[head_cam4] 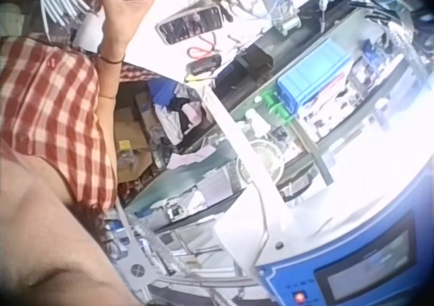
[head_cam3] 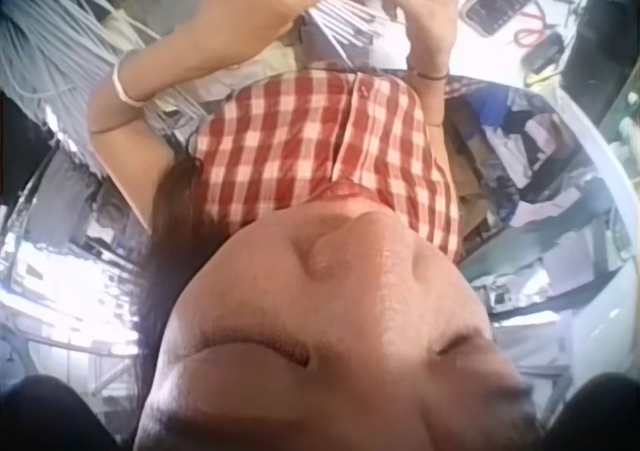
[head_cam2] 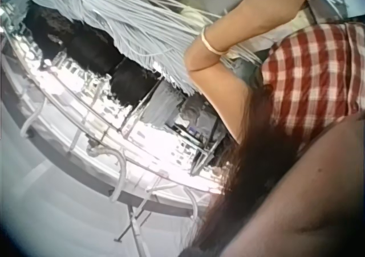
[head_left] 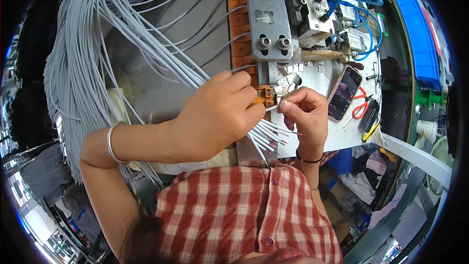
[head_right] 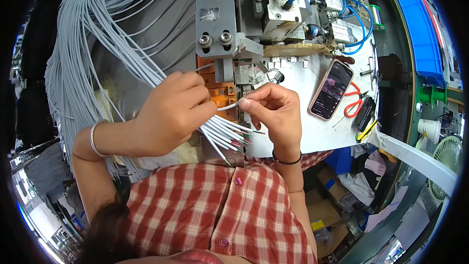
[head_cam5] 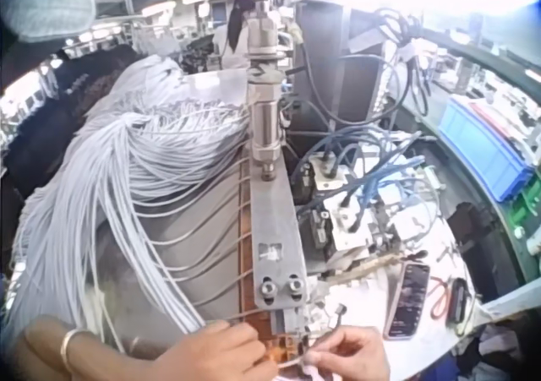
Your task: Feeding and organizing bundles of wires into a crimping or connector assembly machine.
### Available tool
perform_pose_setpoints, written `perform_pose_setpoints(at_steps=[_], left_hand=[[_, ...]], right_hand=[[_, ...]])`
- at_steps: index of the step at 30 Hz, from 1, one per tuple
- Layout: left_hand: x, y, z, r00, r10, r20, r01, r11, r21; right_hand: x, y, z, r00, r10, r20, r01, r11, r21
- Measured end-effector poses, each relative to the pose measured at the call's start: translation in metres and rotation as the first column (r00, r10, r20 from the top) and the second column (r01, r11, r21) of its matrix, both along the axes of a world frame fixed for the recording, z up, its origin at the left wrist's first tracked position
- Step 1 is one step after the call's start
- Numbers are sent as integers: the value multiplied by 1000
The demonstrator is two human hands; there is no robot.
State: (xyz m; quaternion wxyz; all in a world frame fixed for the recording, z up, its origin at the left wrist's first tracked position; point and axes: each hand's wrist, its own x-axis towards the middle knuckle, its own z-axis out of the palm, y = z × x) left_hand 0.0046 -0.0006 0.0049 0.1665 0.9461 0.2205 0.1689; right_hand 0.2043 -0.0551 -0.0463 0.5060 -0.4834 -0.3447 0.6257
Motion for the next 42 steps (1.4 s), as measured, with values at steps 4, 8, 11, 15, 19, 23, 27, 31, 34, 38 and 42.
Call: perform_pose_setpoints(at_steps=[4,8,11,15,19,23,27,31,34,38,42], left_hand=[[0,2,-8,999,12,39,-14,999,49],[0,2,-5,999,18,37,-20,998,54],[0,2,-5,999,7,32,-8,999,45],[0,3,-2,1000,13,24,-14,999,37],[-1,3,5,998,49,-25,-49,999,12],[-1,2,-1,997,56,-44,-56,998,7],[1,2,-9,999,53,10,-54,996,70],[0,1,-5,999,52,6,-52,994,97],[-1,0,-2,999,40,-28,-37,995,90],[0,0,-2,1000,13,20,-15,995,98],[-1,1,-2,999,24,27,-26,995,91]], right_hand=[[1,2,-9,987,-53,154,50,999,19],[-3,5,-10,989,-80,-122,75,996,-43],[-6,3,-10,997,-74,-17,74,997,-21],[-3,5,-14,998,-48,50,49,998,-26],[-1,7,-8,998,65,13,-64,993,-100],[5,11,-9,989,147,18,-143,981,-134],[-3,8,-12,990,32,140,-28,999,-32],[4,-2,-4,999,-11,43,9,998,56],[3,-2,-2,1000,-16,-16,17,996,82],[-7,-1,-3,995,-92,24,89,989,114],[-11,-1,-2,985,-166,49,157,978,140]])
